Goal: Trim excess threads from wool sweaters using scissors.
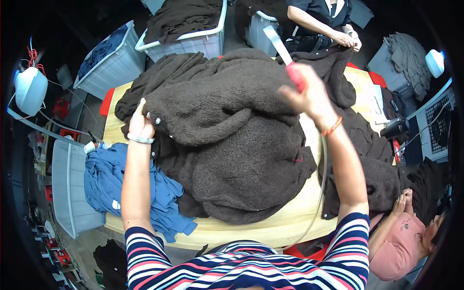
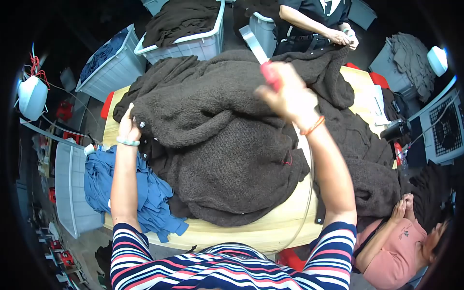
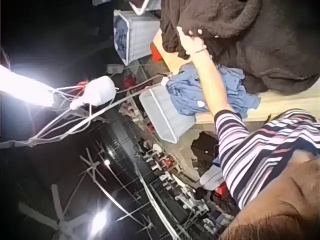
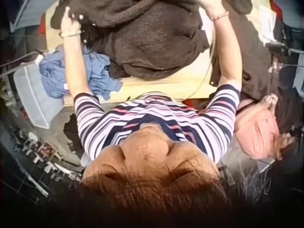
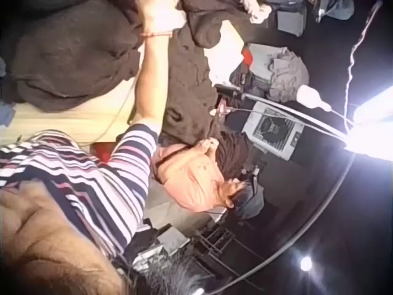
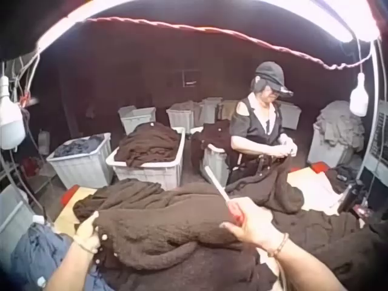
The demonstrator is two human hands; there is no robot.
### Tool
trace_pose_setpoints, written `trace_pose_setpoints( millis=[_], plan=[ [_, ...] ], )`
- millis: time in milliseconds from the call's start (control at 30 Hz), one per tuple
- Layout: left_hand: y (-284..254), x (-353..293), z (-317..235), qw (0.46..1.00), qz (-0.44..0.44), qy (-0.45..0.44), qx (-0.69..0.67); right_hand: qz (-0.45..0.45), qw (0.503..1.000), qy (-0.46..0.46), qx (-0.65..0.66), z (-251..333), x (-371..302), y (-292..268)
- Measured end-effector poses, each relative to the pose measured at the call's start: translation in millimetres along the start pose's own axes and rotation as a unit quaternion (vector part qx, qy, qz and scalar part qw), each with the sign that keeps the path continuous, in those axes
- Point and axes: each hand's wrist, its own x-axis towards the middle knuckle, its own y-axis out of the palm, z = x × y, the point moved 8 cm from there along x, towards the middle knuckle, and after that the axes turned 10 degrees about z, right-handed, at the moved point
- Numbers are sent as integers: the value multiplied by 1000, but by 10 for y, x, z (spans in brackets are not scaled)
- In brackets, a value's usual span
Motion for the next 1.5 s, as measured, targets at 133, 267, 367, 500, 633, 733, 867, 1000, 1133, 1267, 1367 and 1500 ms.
trace_pose_setpoints(
  millis=[133, 267, 367, 500, 633, 733, 867, 1000, 1133, 1267, 1367, 1500],
  plan=[
    [205, -211, -157, 999, -18, 27, 6, 199, 979, -16, 41, 593, -284, 837],
    [817, -395, -348, 996, 52, 75, 24, 119, 993, -3, -15, 434, -114, 1160],
    [1274, -620, -530, 982, 173, 75, -1, 117, 992, 31, 18, 278, 0, 1125],
    [1400, -811, -635, 981, 166, 102, 21, 136, 987, 20, 78, 284, -78, 964],
    [1454, -910, -548, 985, 134, 111, 4, 207, 974, -32, 91, 720, -234, 1107],
    [1769, -1047, -534, 981, 165, 107, 3, 165, 986, 0, 19, 727, -116, 1327],
    [2062, -1242, -686, 957, 269, 111, -2, 128, 984, 55, 109, 468, -14, 1013],
    [1942, -1345, -990, 957, 194, 199, 87, 97, 993, -72, -16, 581, -298, -237],
    [1769, -1431, -1099, 947, 190, 225, 125, 101, 942, 0, 319, 638, -792, -1267],
    [1864, -1116, -915, 934, 142, 243, 218, 44, 942, 67, 327, 617, -1045, -1633],
    [1457, -626, -615, 932, 87, 197, 290, 188, 924, 187, 277, 325, -915, -955],
    [816, 14, 244, 937, -41, 73, 338, 221, 930, 178, 234, -543, -1303, 126]
  ],
)
